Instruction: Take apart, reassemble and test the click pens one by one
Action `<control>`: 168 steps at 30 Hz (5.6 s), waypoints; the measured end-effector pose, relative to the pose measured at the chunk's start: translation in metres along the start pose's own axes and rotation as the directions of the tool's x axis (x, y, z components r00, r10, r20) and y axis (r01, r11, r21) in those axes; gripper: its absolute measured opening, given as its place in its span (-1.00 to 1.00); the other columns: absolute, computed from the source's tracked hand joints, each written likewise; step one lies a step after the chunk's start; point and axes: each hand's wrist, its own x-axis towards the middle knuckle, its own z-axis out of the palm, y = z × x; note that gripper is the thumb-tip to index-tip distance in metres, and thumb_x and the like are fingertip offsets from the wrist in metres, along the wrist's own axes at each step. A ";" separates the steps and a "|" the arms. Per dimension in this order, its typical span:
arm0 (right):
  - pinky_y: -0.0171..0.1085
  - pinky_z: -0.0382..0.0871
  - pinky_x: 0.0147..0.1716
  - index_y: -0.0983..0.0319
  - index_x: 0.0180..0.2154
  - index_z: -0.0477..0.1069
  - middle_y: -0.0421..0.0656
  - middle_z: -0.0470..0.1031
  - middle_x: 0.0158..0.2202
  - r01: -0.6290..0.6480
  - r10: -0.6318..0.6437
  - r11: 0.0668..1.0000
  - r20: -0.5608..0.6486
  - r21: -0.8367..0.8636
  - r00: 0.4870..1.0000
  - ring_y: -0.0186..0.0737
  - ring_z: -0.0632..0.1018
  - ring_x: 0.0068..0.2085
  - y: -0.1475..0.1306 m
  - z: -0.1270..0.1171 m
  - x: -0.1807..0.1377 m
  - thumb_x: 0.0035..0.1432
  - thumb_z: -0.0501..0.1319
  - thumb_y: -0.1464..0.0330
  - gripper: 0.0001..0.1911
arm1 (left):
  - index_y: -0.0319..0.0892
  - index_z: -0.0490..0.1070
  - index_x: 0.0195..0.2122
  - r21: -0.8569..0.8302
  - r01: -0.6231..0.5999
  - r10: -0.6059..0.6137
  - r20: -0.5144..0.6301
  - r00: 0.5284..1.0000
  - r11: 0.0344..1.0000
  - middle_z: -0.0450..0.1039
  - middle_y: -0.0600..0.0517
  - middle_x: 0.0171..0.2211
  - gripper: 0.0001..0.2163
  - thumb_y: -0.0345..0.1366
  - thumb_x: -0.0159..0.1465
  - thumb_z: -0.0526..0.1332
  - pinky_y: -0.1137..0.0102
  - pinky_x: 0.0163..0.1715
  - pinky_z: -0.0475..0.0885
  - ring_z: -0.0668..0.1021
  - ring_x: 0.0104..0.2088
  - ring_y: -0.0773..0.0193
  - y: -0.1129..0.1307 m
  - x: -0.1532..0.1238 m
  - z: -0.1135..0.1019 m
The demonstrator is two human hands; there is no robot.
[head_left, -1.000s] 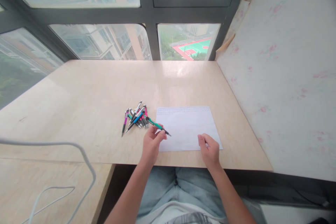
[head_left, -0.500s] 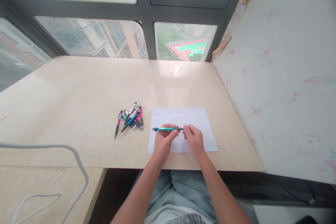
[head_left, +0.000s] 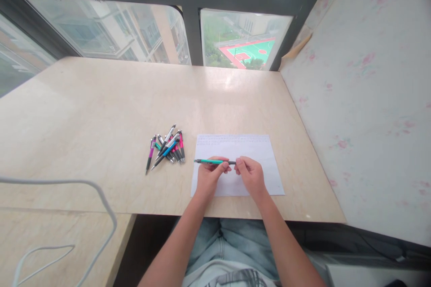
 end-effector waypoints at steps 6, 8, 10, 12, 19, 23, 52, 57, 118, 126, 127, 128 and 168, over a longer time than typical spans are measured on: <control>-0.27 0.25 -0.42 0.18 -0.52 0.32 -0.22 0.33 -0.55 0.201 -0.200 0.970 0.015 -0.137 0.980 -0.28 0.35 -0.48 -0.005 0.002 0.001 0.32 0.07 0.26 -0.66 | -0.22 0.54 -0.36 -0.124 0.078 -0.087 -0.068 0.994 0.989 0.52 0.03 -0.54 -0.75 -0.16 0.05 0.44 0.43 -0.48 0.36 0.50 -0.53 0.35 0.001 0.000 0.002; -0.26 0.27 -0.41 0.18 -0.49 0.32 -0.22 0.33 -0.53 0.238 -0.236 0.960 0.028 -0.149 0.971 -0.27 0.36 -0.46 -0.006 0.003 0.002 0.31 0.08 0.28 -0.69 | -0.22 0.54 -0.37 -0.153 0.079 -0.092 -0.077 0.993 0.985 0.52 0.04 -0.52 -0.76 -0.16 0.06 0.43 0.44 -0.48 0.36 0.49 -0.54 0.37 0.002 0.000 0.002; -0.26 0.30 -0.39 0.18 -0.46 0.34 -0.21 0.37 -0.50 0.232 -0.230 0.963 0.031 -0.134 0.973 -0.26 0.38 -0.43 -0.006 0.003 0.002 0.31 0.08 0.30 -0.72 | -0.21 0.54 -0.36 -0.150 0.074 -0.085 -0.066 0.994 0.986 0.52 0.04 -0.52 -0.76 -0.17 0.06 0.43 0.44 -0.46 0.37 0.50 -0.53 0.37 0.003 0.000 0.002; -0.26 0.33 -0.39 0.19 -0.42 0.39 -0.19 0.42 -0.46 0.202 -0.201 0.974 0.026 -0.105 0.979 -0.26 0.43 -0.41 -0.004 0.002 0.002 0.30 0.10 0.30 -0.76 | -0.21 0.54 -0.35 -0.136 0.067 -0.075 -0.057 0.996 0.988 0.52 0.04 -0.53 -0.77 -0.18 0.06 0.43 0.43 -0.43 0.39 0.51 -0.51 0.35 0.003 -0.001 0.003; -0.25 0.42 -0.35 0.17 -0.22 0.50 -0.10 0.56 -0.24 0.110 -0.109 0.993 -0.038 0.038 0.993 -0.17 0.55 -0.22 0.003 -0.006 -0.003 0.20 0.24 0.32 -0.88 | -0.22 0.55 -0.31 -0.113 0.079 -0.085 -0.050 0.995 0.990 0.54 0.02 -0.52 -0.76 -0.21 0.06 0.44 0.40 -0.37 0.41 0.55 -0.46 0.30 0.006 -0.004 0.002; -0.23 0.43 -0.34 0.18 -0.21 0.49 -0.12 0.56 -0.31 -0.031 0.035 0.996 -0.044 0.088 0.998 -0.19 0.56 -0.28 -0.001 -0.009 -0.004 0.23 0.21 0.26 -0.84 | -0.20 0.55 -0.28 -0.104 0.079 -0.081 -0.018 0.997 0.991 0.57 0.02 -0.47 -0.77 -0.25 0.06 0.44 0.42 -0.32 0.42 0.57 -0.41 0.31 0.006 -0.005 0.002; -0.27 0.43 -0.38 0.17 -0.15 0.45 -0.11 0.53 -0.23 -0.158 0.176 0.961 -0.064 0.225 0.982 -0.18 0.54 -0.23 -0.004 -0.010 -0.010 0.16 0.27 0.25 -0.77 | -0.19 0.51 -0.29 -0.072 0.055 -0.051 0.055 0.997 0.996 0.56 0.05 -0.42 -0.81 -0.34 0.07 0.42 0.40 -0.29 0.42 0.58 -0.38 0.30 0.007 -0.007 0.001; -0.26 0.42 -0.38 0.20 -0.31 0.49 -0.18 0.52 -0.43 -0.210 0.226 0.965 -0.091 0.156 0.970 -0.25 0.52 -0.39 -0.007 -0.012 -0.009 0.17 0.26 0.21 -0.81 | -0.19 0.51 -0.28 -0.072 0.053 -0.050 0.045 0.998 0.996 0.56 0.04 -0.41 -0.80 -0.34 0.07 0.42 0.41 -0.29 0.41 0.58 -0.37 0.30 0.007 -0.007 0.002; -0.24 0.47 -0.34 0.19 -0.32 0.51 -0.12 0.54 -0.32 -0.192 0.191 0.977 0.018 0.091 0.981 -0.16 0.54 -0.26 -0.015 -0.015 -0.020 0.11 0.29 0.19 -0.80 | -0.20 0.51 -0.28 -0.223 0.135 -0.152 -0.064 0.986 0.965 0.54 0.02 -0.45 -0.80 -0.22 0.13 0.39 0.47 -0.39 0.36 0.50 -0.45 0.37 0.010 -0.034 -0.020; -0.25 0.41 -0.44 0.19 -0.34 0.51 -0.12 0.53 -0.37 -0.162 0.117 0.968 -0.225 -0.194 0.967 -0.18 0.52 -0.35 -0.005 -0.028 -0.006 0.18 0.23 0.16 -0.76 | -0.21 0.50 -0.28 -0.313 0.142 -0.172 -0.073 0.982 0.939 0.52 0.03 -0.45 -0.78 -0.22 0.12 0.41 0.47 -0.36 0.41 0.52 -0.43 0.38 0.010 -0.034 -0.021; -0.25 0.41 -0.43 0.19 -0.34 0.51 -0.11 0.54 -0.35 -0.114 0.060 0.961 -0.208 -0.254 0.976 -0.17 0.52 -0.33 -0.002 -0.023 -0.002 0.20 0.21 0.19 -0.78 | -0.21 0.50 -0.28 -0.315 0.141 -0.172 -0.073 0.982 0.938 0.52 0.03 -0.44 -0.78 -0.22 0.12 0.41 0.47 -0.36 0.41 0.52 -0.43 0.38 0.010 -0.034 -0.021; -0.24 0.41 -0.41 0.19 -0.34 0.51 -0.11 0.54 -0.33 -0.061 0.002 0.950 -0.189 -0.305 0.982 -0.17 0.52 -0.33 0.001 -0.017 0.003 0.21 0.19 0.21 -0.79 | -0.21 0.50 -0.28 -0.319 0.141 -0.171 -0.070 0.983 0.937 0.52 0.02 -0.44 -0.78 -0.23 0.12 0.41 0.46 -0.36 0.41 0.52 -0.43 0.38 0.010 -0.033 -0.021; -0.23 0.32 -0.28 0.22 -0.21 0.51 -0.09 0.53 -0.29 -0.027 -0.051 0.850 -0.133 -0.526 0.990 -0.17 0.47 -0.31 0.022 0.003 -0.009 0.28 0.08 0.32 -0.76 | -0.23 0.51 -0.27 -0.194 0.135 -0.143 -0.028 0.989 0.972 0.55 0.00 -0.43 -0.81 -0.24 0.15 0.38 0.45 -0.33 0.39 0.53 -0.41 0.34 0.008 -0.037 -0.013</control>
